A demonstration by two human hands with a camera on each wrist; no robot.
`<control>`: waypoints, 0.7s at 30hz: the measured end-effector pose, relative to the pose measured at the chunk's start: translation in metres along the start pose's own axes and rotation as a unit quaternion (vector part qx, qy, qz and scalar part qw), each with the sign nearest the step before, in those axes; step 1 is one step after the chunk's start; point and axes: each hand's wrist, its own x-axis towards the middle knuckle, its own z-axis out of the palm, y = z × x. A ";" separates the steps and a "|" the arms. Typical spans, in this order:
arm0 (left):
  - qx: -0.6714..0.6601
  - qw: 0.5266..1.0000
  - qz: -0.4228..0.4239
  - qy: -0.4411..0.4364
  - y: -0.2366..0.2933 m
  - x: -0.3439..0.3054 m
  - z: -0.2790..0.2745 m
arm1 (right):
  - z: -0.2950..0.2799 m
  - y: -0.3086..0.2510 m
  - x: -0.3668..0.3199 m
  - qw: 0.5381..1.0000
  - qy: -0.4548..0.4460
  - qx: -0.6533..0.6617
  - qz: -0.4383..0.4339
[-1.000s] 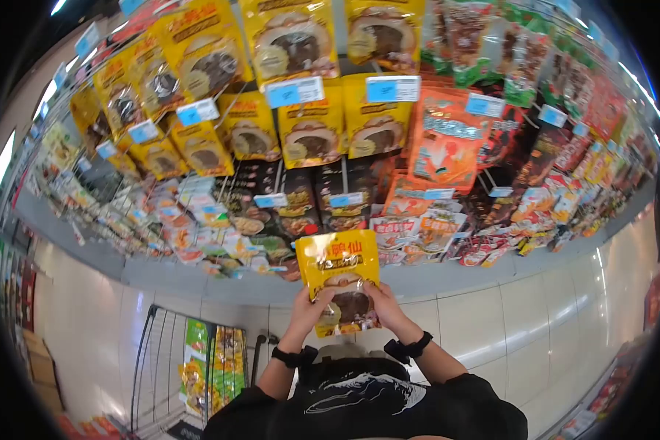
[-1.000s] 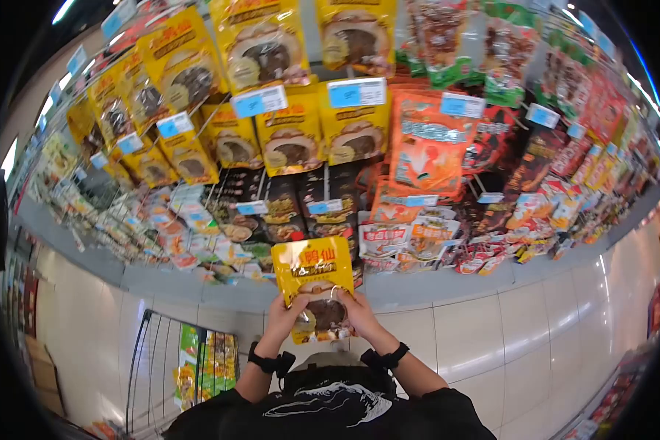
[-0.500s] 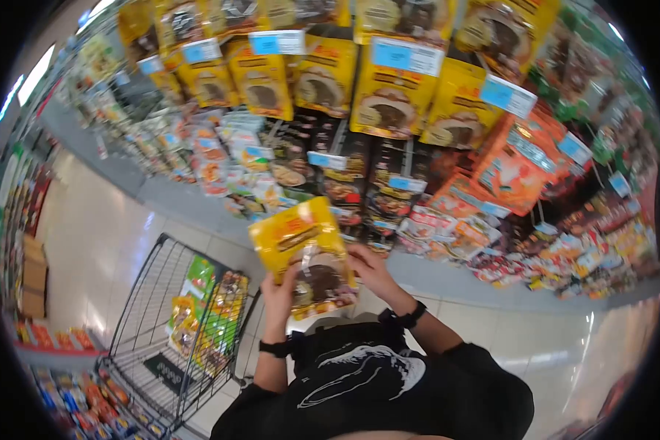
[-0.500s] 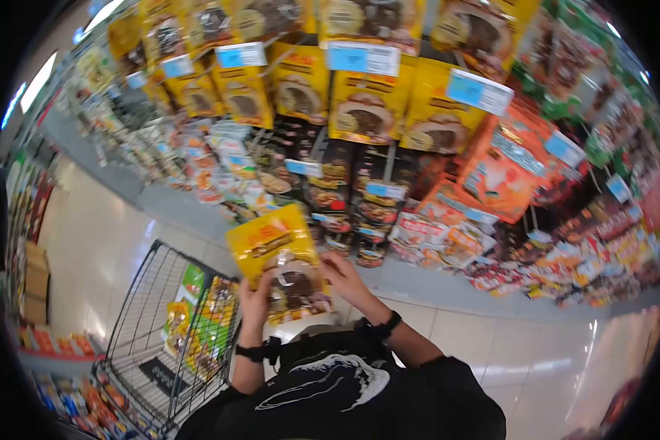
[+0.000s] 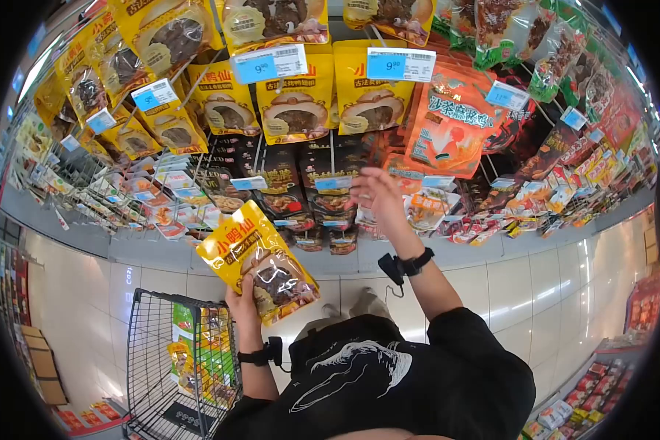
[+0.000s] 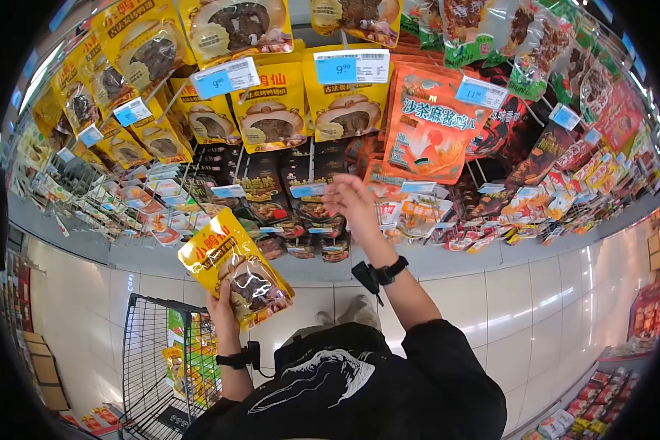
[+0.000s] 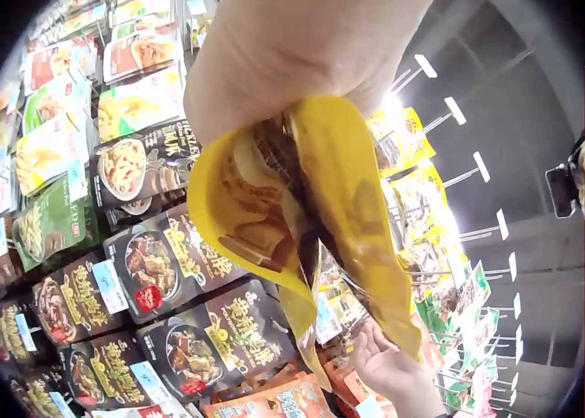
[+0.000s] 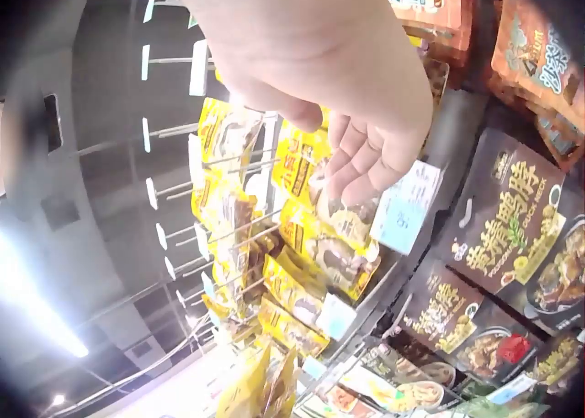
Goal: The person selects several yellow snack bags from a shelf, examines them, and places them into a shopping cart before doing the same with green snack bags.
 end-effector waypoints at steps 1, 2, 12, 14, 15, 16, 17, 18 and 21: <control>-0.001 1.000 -0.001 0.001 -0.002 0.002 0.004 | -0.006 -0.006 0.009 1.000 -0.001 -0.001 0.001; -0.017 1.000 -0.007 -0.008 -0.007 0.006 0.007 | -0.011 -0.008 0.021 0.999 0.028 0.012 -0.014; -0.044 0.998 0.018 0.031 -0.003 0.000 0.010 | 0.022 -0.025 0.047 1.000 0.011 -0.015 -0.011; -0.045 0.997 0.023 0.050 0.006 -0.002 0.015 | 0.026 -0.020 0.046 0.998 -0.044 -0.045 -0.013; -0.049 0.996 0.027 0.065 0.007 -0.001 0.014 | 0.028 -0.018 0.045 0.993 -0.088 -0.072 -0.023; -0.022 0.997 0.032 0.066 0.007 0.000 0.012 | 0.032 -0.018 0.045 0.967 -0.149 -0.188 -0.088; 0.003 0.997 0.036 0.068 0.008 0.001 0.012 | 0.037 -0.019 0.043 0.936 -0.205 -0.254 -0.130; 0.017 0.996 0.040 0.083 0.019 -0.001 0.017 | 0.045 -0.023 0.040 0.931 -0.233 -0.259 -0.105; 0.012 0.994 0.050 0.100 0.033 0.002 0.016 | 0.058 -0.025 0.043 0.913 -0.291 -0.276 -0.076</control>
